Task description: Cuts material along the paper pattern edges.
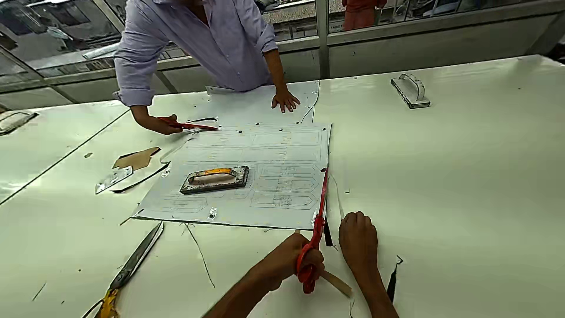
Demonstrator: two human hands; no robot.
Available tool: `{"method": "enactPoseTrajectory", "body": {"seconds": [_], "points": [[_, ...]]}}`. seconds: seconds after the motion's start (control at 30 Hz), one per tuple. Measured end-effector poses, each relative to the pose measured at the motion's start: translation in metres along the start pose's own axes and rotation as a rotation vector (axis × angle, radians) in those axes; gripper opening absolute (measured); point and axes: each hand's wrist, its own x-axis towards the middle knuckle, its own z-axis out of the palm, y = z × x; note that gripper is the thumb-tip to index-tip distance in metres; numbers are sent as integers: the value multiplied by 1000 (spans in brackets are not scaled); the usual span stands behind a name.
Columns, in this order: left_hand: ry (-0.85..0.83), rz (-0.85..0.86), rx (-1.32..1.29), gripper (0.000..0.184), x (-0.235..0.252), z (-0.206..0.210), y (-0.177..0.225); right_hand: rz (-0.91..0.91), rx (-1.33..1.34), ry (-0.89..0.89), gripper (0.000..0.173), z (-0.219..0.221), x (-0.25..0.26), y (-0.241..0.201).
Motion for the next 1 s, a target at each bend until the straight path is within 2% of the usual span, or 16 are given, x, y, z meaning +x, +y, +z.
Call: {"method": "enactPoseTrajectory", "body": {"seconds": [0.23,0.37,0.4,0.63,1.0], "points": [[-11,-105,-44,19,15,-3,11,66,70,47,21,-1,-2,-2],[13,-149,-68,21,24,1,16,108,142,12,42,-3,-2,-1],[26,-157,-72,21,26,2,18,109,133,9,42,-4,-2,-2],[90,-155,-56,24,48,2,33,62,64,40,17,0,-1,0],[172,-149,-64,19,67,7,30,84,69,30,16,-1,0,-2]]}}
